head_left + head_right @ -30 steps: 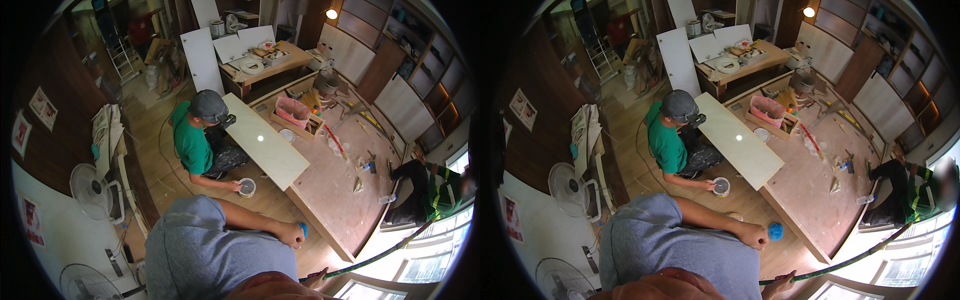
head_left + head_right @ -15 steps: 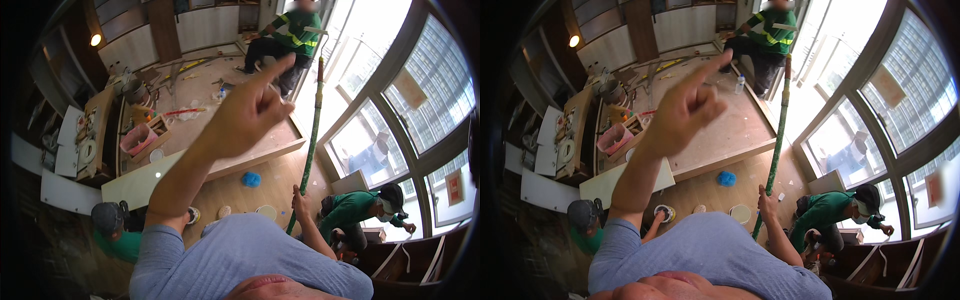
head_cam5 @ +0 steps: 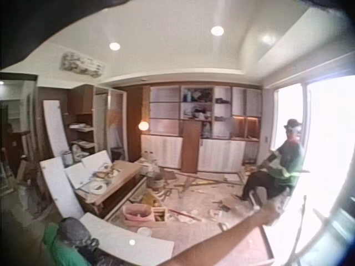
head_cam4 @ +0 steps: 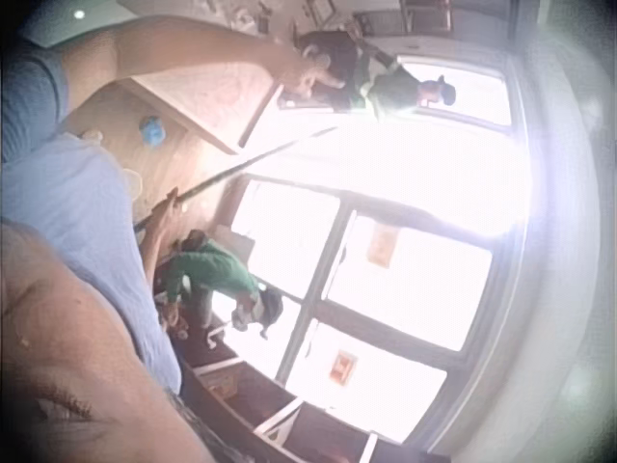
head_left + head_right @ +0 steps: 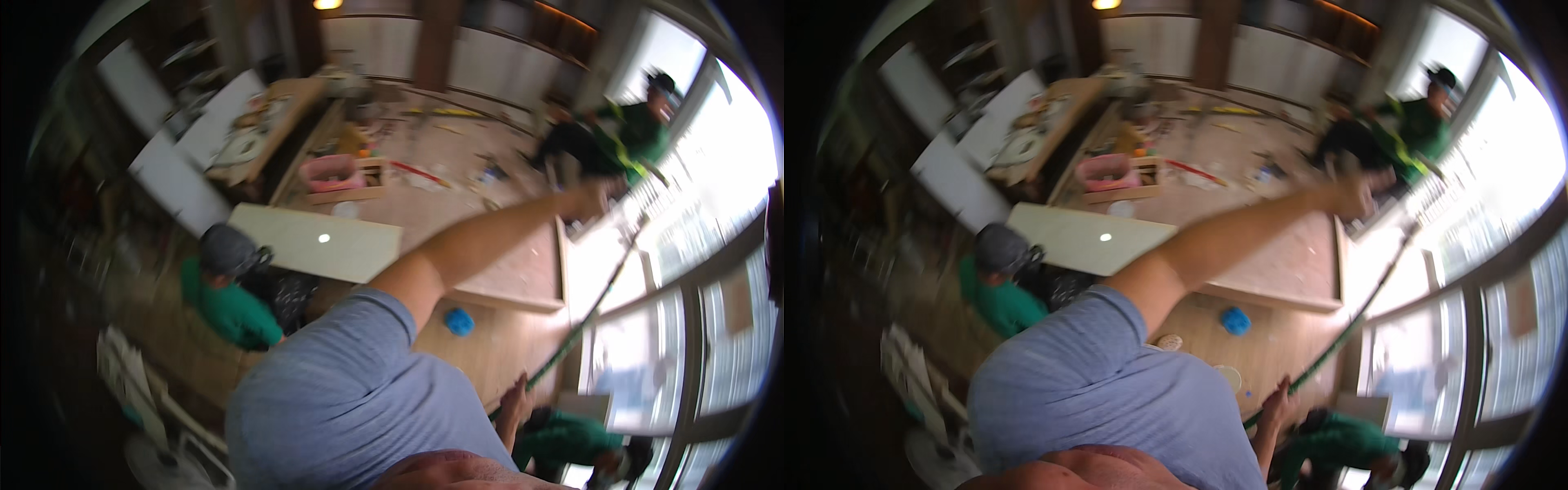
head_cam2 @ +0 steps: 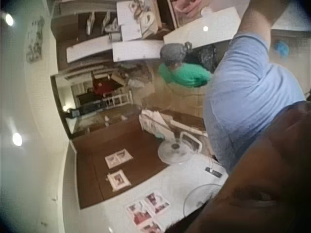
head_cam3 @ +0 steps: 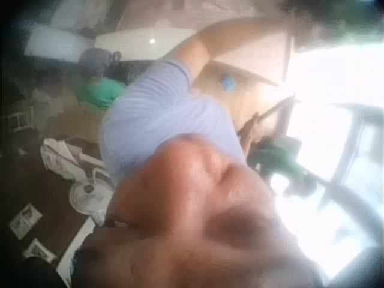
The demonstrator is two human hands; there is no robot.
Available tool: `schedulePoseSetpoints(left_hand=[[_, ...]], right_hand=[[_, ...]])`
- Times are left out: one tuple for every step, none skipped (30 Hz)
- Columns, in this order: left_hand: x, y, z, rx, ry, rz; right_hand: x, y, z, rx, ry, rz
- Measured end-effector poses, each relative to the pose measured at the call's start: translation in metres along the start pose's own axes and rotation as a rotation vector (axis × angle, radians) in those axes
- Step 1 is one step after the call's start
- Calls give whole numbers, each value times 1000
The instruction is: The person uses a long-handled paint roller to apply white paint to the ceiling. They repeatedly dip the roller into a paint bucket and roll it across the ceiling surface while other workers assemble furniture nearby.
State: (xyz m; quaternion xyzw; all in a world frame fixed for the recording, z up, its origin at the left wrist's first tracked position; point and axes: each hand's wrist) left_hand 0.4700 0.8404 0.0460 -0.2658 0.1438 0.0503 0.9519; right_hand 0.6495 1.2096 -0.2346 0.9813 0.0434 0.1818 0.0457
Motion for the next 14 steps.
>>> schedulePoseSetpoints(left_hand=[[29, 20, -29, -28, -1, -17], [70, 47, -71, -39, -61, -35], [121, 63, -116, -48, -138, -31], [173, 101, -164, -23, -244, -75], [243, 132, -205, -50, -307, -70], [313, 163, -246, -78, -370, -68], [381, 189, -277, -107, -432, -66], [453, 203, -306, -138, -507, -176], [514, 197, -294, -249, -688, -233], [569, 192, -269, -203, -820, 32], [607, 181, -252, -10, -1174, 19], [643, 171, -240, 1, -1324, -57], [675, 163, -229, -79, -1324, -79], [679, 176, -222, -48, -1346, 5]], right_hand=[[-2, 3, -3, 104, 32, 106], [-3, 3, -13, 97, -10, 36], [-9, 12, -22, 87, -58, -39], [-3, 7, -23, 116, -64, -37], [-6, 4, -24, 149, -76, -33], [-12, 4, -23, 187, -87, -27], [-21, 0, -21, 209, -89, -35], [-31, -3, -20, 234, -93, -35], [-45, 2, -12, 252, -82, -46], [-49, 5, -14, 250, -69, -54], [-52, 6, -16, 244, -84, -66], [-54, 10, -18, 238, -102, -83], [-59, 14, -22, 232, -127, -100], [-74, 36, -31, 257, -151, -179]])
Point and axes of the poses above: each hand's wrist, its own x-axis away from the middle knuckle, its own y-axis out of the palm, z = x × y, and after that the axes turned 10 degrees about -x, right-handed
